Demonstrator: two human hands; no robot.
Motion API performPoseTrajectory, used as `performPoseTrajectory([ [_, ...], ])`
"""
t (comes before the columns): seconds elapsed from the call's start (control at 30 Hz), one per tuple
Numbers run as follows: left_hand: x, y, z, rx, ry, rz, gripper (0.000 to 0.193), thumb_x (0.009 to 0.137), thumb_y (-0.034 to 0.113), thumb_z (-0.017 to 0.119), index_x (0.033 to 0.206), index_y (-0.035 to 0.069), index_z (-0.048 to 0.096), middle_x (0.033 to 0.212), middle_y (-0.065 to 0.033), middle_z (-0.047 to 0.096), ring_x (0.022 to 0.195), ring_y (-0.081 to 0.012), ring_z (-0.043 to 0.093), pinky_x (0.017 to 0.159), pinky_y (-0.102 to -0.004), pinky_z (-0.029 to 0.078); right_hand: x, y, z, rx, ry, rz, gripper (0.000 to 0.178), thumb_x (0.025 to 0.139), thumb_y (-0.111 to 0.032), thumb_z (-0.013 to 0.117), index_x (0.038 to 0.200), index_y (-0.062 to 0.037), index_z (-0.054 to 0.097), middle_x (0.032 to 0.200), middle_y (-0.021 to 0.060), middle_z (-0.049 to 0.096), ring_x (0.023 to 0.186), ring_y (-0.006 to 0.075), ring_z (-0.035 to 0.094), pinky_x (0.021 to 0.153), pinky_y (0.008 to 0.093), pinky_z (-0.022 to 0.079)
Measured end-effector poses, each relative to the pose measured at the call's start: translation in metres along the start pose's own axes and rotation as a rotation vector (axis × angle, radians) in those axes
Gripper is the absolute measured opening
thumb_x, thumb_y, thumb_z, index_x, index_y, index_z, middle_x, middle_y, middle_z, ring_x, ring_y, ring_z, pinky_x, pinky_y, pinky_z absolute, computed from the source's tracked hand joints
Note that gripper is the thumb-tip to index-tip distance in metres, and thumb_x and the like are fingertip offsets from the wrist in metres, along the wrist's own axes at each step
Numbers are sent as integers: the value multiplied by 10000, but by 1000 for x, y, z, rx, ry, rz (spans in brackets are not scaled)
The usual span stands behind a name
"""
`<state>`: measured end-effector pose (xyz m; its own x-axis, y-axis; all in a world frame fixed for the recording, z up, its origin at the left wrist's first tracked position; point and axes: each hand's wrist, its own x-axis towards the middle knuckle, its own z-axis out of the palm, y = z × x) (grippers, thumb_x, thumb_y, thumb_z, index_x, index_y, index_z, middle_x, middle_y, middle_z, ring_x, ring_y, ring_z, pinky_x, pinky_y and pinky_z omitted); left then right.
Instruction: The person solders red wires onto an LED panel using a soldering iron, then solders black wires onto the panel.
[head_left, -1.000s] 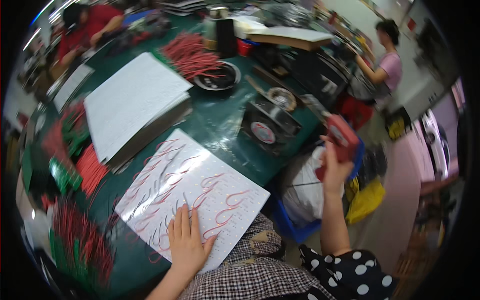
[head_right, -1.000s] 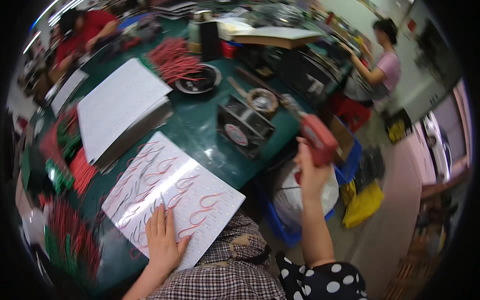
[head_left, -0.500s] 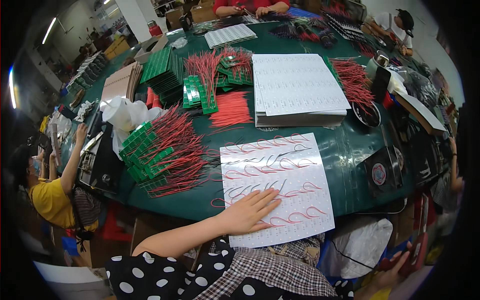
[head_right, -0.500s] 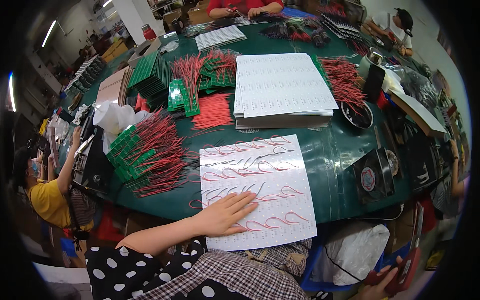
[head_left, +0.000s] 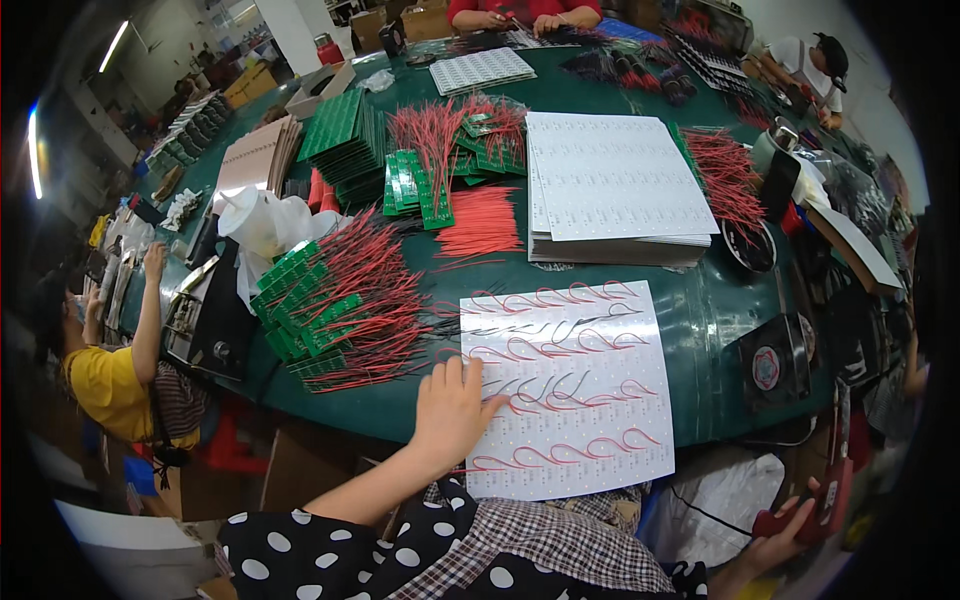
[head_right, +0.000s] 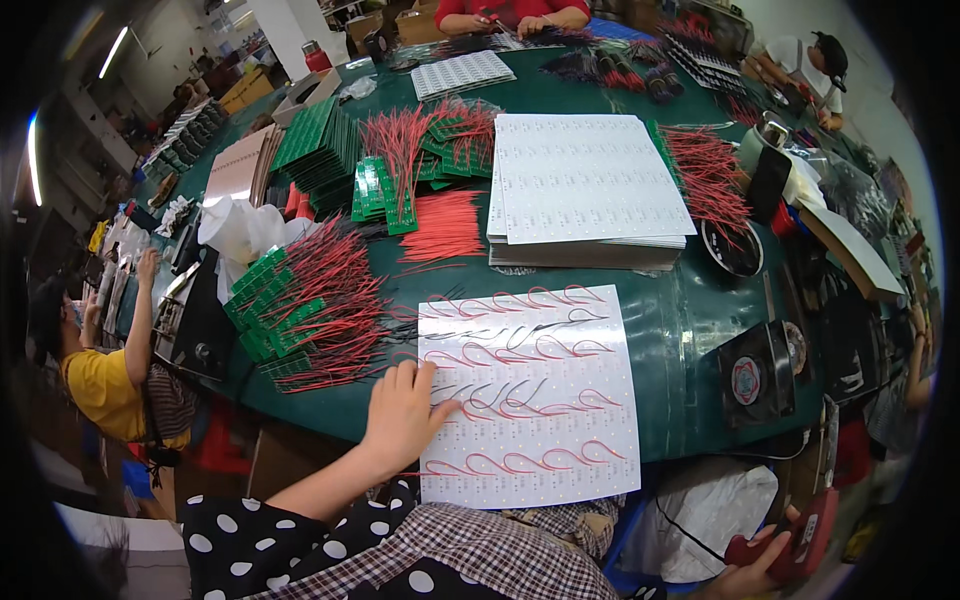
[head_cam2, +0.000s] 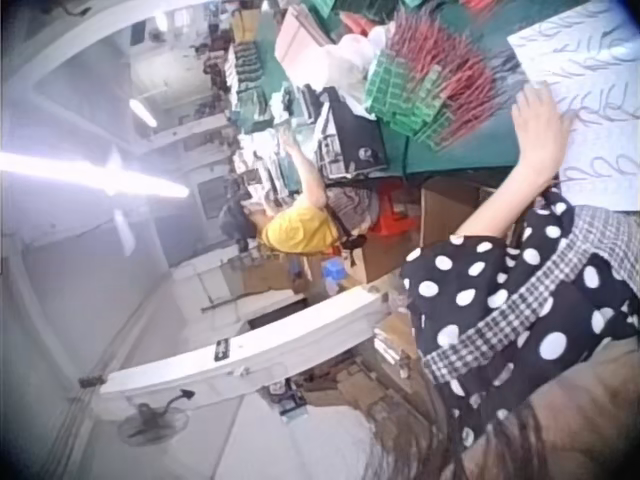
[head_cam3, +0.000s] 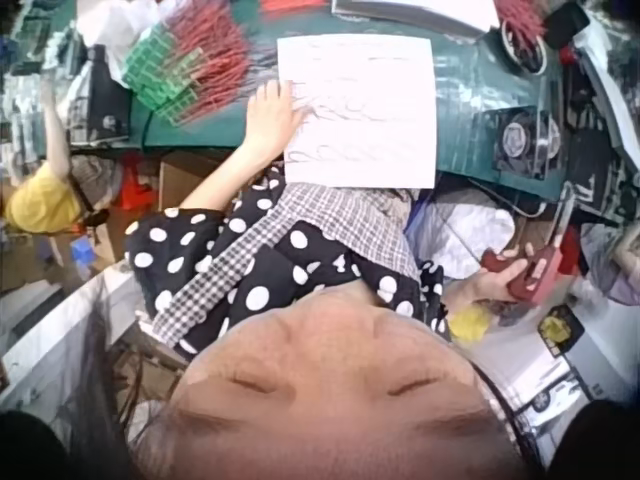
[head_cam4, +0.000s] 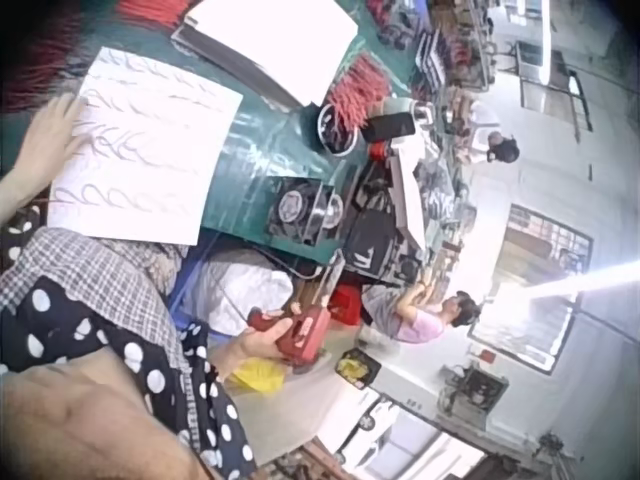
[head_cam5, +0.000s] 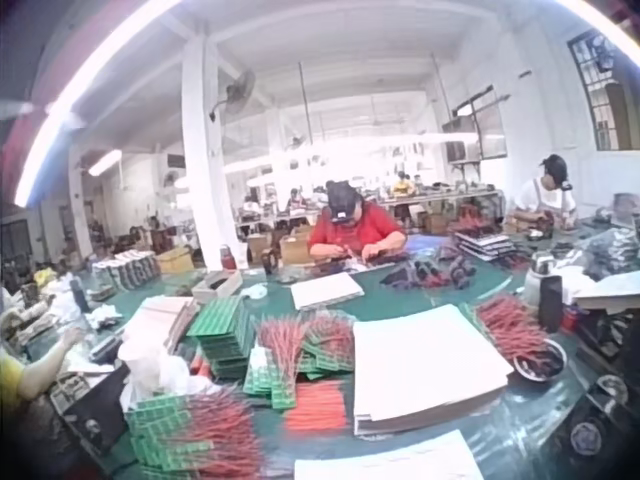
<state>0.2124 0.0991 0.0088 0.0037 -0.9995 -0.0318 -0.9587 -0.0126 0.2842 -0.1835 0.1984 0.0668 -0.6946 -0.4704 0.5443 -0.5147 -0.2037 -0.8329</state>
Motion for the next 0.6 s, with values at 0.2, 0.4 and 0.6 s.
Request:
performPoseTrajectory([
  [0.2,-32,18,31,-174,138,268,502,770,244,620,1207,54,462,1304,-214,336,1232,-414,263,954,-517,287,-1,3,1,42,-20,8,329,873,-82,481,1171,34,405,1064,125,543,602,87,435,503,193,340],
  [0.4,8,-14,9,-195,388,249,468,699,121,650,1141,59,511,1137,-140,485,1043,-306,451,840,-405,368,-7,5,0,51,3,19,332,872,-82,481,1173,34,401,1062,126,543,601,88,433,503,193,340],
  [0.6,72,-41,-13,152,185,304,514,677,60,597,1159,-23,437,931,-142,542,939,-291,507,818,-391,381,-7,7,3,53,22,48,336,872,-82,482,1176,34,398,1060,126,543,599,88,432,504,193,340],
])
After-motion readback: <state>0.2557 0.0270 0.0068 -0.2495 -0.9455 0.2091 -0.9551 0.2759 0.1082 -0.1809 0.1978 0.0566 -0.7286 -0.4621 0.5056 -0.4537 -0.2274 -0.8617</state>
